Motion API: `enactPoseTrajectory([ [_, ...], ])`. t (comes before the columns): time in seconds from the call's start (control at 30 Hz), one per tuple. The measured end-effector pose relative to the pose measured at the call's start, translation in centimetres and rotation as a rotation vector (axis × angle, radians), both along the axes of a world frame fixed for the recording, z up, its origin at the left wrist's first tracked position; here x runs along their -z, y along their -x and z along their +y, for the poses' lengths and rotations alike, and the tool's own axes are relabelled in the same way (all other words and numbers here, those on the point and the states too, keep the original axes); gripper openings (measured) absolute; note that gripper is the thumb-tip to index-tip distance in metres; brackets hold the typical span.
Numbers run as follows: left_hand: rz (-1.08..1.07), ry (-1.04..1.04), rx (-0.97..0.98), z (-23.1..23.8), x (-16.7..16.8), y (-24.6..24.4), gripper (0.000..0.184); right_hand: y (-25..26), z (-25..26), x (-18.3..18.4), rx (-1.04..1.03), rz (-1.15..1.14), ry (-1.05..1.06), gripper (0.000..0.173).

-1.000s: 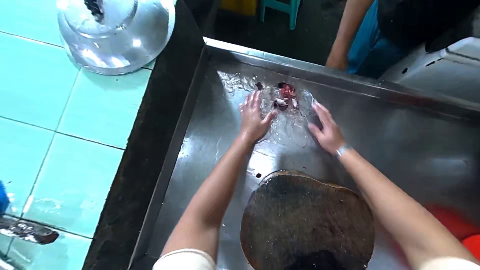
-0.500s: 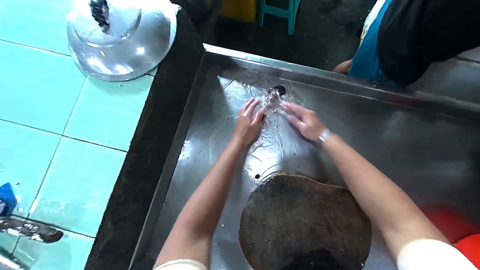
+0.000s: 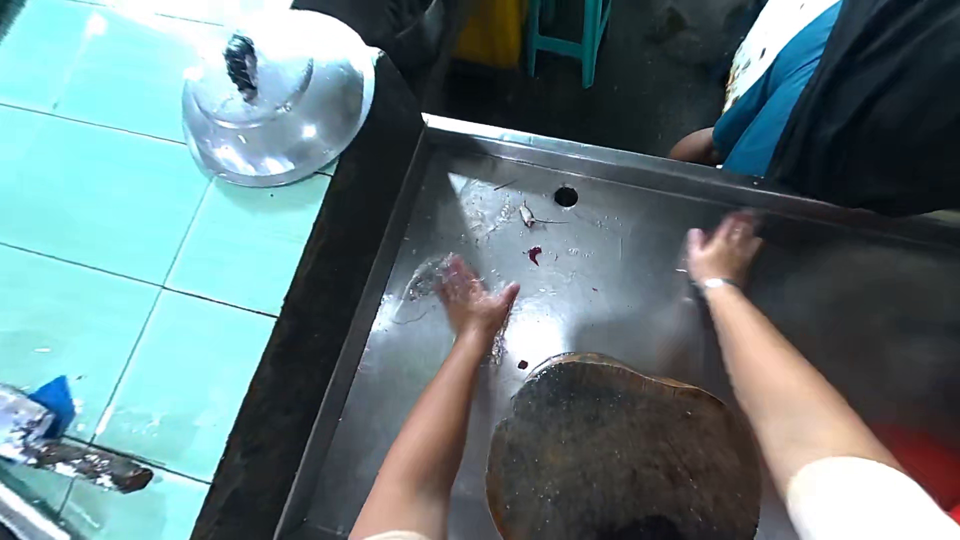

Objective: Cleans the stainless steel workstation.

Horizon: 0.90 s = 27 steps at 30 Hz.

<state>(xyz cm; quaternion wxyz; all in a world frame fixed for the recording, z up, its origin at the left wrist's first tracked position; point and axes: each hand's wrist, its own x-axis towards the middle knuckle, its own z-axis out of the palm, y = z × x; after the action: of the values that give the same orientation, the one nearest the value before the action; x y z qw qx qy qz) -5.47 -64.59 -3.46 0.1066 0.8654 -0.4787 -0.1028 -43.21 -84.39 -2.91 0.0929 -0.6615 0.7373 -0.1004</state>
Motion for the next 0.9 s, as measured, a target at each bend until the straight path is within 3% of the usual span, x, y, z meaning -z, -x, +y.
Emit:
enactPoseTrajectory([
  [0.07,0.054,0.029,0.021,-5.9,-0.5,2.2,0.114,-5.8,-0.2,0.6,-0.107,-0.098,-0.026,0.083],
  [0.13,0.136,0.031,0.157,-10.5,-0.9,3.6,0.096,-9.0,0.9,-0.2,-0.211,-0.403,-0.07,0.075],
  [0.2,0.236,0.085,0.33,-12.7,-0.9,3.3,0.078,-8.2,3.9,-1.4,-0.393,-0.638,-0.089,0.065],
  [0.23,0.262,0.13,0.382,-12.4,-0.7,2.3,0.073,-5.8,6.2,-1.7,-0.525,-0.617,-0.077,0.062],
  [0.3,0.205,0.169,0.391,-8.8,-0.1,-1.0,0.086,1.4,10.3,0.3,-0.742,-0.421,0.023,0.058],
  [0.4,0.06,0.069,0.409,0.9,0.5,-4.3,0.125,10.9,14.8,2.2,-0.908,-0.178,0.036,0.047],
  [0.5,-0.007,-0.036,0.635,7.8,2.3,-2.1,0.131,8.3,14.5,1.6,-1.168,-0.1,-0.037,0.045],
  [0.57,-0.053,-0.027,0.687,6.6,2.5,0.7,0.124,1.2,11.6,1.5,-1.312,-0.028,-0.107,0.05],
  [0.67,-0.056,-0.025,0.49,-2.0,1.6,4.5,0.119,-9.6,5.0,1.0,-1.265,-0.026,-0.189,0.052],
  [0.77,0.127,-0.023,0.292,-10.6,-0.5,5.7,0.085,-15.6,1.1,-1.3,-0.975,-0.166,-0.264,0.045],
  [0.83,0.331,0.135,0.307,-10.3,-1.6,5.0,0.053,-13.1,2.1,-2.5,-0.836,-0.375,-0.18,0.041],
  [0.9,0.384,0.223,0.466,-4.1,-2.3,2.2,0.044,-4.9,6.1,-2.8,-0.735,-0.449,0.022,0.034],
])
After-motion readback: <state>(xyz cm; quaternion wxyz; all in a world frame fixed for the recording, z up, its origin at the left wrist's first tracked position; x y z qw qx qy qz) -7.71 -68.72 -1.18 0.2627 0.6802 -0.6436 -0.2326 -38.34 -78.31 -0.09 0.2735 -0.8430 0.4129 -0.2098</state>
